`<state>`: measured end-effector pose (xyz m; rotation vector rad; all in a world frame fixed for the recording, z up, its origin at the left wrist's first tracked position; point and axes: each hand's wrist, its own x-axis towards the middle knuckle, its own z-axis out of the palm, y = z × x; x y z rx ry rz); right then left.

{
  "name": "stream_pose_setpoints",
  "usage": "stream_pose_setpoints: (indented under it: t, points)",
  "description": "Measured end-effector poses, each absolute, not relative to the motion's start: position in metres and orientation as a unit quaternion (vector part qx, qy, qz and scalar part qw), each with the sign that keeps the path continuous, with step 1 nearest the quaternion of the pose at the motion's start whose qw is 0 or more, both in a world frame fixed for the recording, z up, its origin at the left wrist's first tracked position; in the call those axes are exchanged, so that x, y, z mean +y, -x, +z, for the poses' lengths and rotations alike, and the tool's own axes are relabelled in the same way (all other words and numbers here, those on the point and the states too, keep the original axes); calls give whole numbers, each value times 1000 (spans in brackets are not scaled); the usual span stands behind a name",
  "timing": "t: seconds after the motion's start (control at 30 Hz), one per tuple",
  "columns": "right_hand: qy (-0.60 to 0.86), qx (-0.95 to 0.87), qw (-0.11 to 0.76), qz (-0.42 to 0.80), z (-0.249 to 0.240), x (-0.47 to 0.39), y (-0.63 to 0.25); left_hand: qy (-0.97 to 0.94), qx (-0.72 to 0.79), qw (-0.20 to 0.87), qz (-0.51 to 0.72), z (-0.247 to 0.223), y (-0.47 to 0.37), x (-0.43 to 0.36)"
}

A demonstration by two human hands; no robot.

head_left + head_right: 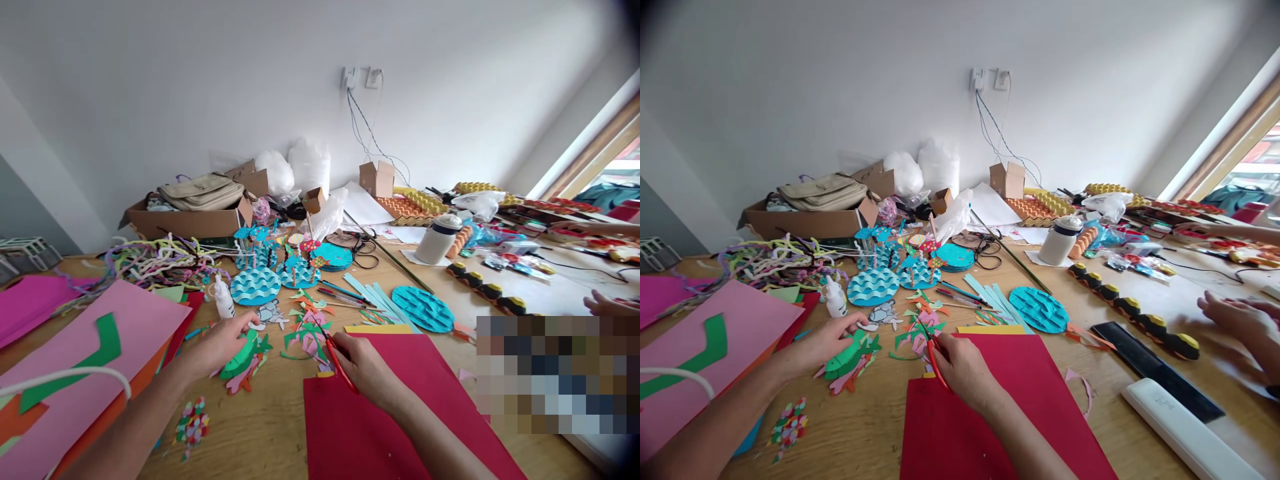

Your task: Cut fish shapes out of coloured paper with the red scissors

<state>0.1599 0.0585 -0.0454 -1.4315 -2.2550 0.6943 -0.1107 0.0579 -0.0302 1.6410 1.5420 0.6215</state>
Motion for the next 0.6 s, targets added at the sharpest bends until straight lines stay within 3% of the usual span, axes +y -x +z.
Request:
stream_pose_setpoints:
  t: [0.2,0.37,0.6]
  points:
    - [516,-800,217,216,-65,59,-165,-713,638,255,140,-42,108,55]
    - [525,-789,256,191,-69,61,-173,-746,636,173,96,-22,101,42]
    - [588,-746,285,129,-68,71,-188,-822,545,166,10,-4,47,12]
